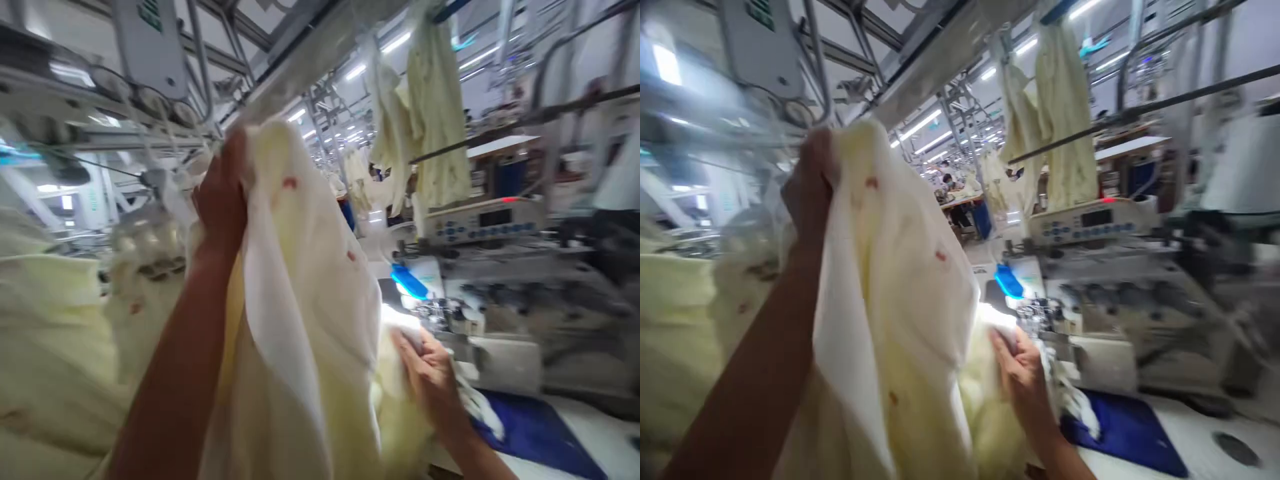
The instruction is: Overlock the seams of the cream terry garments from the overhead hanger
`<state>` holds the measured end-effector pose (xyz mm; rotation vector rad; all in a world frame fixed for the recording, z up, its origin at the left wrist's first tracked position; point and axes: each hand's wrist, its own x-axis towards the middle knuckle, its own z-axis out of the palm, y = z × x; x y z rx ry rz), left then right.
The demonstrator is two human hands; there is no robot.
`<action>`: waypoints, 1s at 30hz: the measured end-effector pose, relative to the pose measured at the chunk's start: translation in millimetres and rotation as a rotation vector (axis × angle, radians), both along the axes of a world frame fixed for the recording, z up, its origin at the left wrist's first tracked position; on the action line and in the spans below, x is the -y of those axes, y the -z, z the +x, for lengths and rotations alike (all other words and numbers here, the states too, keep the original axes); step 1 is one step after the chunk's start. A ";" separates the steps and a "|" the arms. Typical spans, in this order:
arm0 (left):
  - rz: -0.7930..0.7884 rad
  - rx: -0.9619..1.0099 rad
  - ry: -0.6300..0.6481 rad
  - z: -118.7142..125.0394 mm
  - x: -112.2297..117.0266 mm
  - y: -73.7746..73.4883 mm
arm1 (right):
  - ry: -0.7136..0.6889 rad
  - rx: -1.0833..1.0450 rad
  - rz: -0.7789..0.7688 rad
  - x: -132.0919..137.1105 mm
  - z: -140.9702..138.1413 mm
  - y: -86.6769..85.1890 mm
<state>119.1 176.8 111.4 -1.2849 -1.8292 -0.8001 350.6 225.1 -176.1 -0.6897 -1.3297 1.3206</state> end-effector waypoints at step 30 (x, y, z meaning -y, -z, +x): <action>-0.890 0.154 0.535 124.6 -57.2 250.9 | 0.119 0.284 -0.235 15.0 45.1 43.5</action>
